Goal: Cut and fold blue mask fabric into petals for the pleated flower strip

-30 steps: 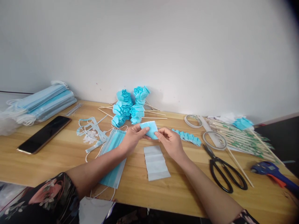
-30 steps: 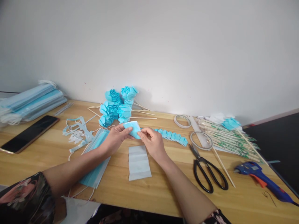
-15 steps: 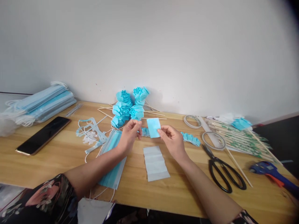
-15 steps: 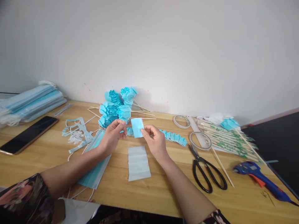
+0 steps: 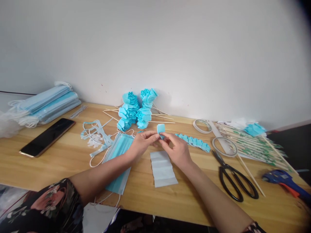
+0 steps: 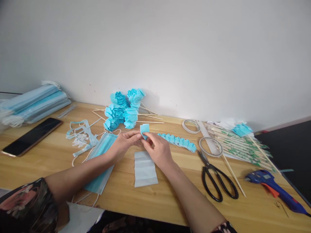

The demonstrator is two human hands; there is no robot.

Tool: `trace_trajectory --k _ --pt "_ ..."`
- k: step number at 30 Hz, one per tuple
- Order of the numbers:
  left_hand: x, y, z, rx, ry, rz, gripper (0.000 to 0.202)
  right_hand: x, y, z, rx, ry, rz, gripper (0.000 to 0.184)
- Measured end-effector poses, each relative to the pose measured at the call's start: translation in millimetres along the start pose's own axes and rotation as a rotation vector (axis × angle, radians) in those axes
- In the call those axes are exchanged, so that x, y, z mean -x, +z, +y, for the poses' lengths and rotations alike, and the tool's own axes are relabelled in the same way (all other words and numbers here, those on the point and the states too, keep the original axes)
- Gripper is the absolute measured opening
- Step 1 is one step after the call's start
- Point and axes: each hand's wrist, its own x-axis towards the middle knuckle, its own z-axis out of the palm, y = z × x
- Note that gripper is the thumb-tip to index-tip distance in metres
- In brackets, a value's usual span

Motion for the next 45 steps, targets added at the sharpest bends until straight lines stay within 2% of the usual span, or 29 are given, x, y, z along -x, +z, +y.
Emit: trace_trajectory --k 4,6,8,10,12,16,19,26,30,38,45 --pt "-3 -5.5 -5 0.073 -0.015 0.066 0.031 1 -3 -7 -0.079 -0.060 -0.117 0.022" --pt "-4 -7.3 -6 0.071 -0.009 0.088 0.033 0 -6 -9 -0.127 -0.048 -0.103 0.020" --pt "-4 -7.5 -6 0.038 -0.001 0.093 0.034 -1 -9 -9 -0.183 0.050 -0.017 0.018" --pt "-3 -5.9 -3 -0.014 0.020 0.094 0.034 -3 -11 -6 -0.302 0.207 0.086 0.018" --pt "-1 -3.5 1 -0.064 0.052 0.081 0.033 -6 -11 -3 -0.491 0.353 0.120 0.028" --pt "1 -0.3 7 -0.116 0.089 0.051 0.029 -9 -6 1 -0.782 0.508 -0.024 0.055" --pt "1 -0.8 8 -0.163 0.105 0.037 0.030 -6 -3 1 -0.866 0.559 -0.097 0.061" --pt "0 -4.4 3 -0.215 0.102 0.029 0.025 -3 -1 3 -0.821 0.542 -0.047 0.055" --pt "-2 -6.1 -1 -0.207 0.111 0.021 0.025 -3 -1 3 -0.844 0.546 -0.069 0.054" --pt "2 0.4 5 -0.484 0.208 -0.025 0.021 -6 -9 2 -0.802 0.488 -0.082 0.046" --pt "2 0.9 3 -0.518 0.210 -0.034 0.020 -6 -10 2 -0.690 0.443 0.015 0.034"
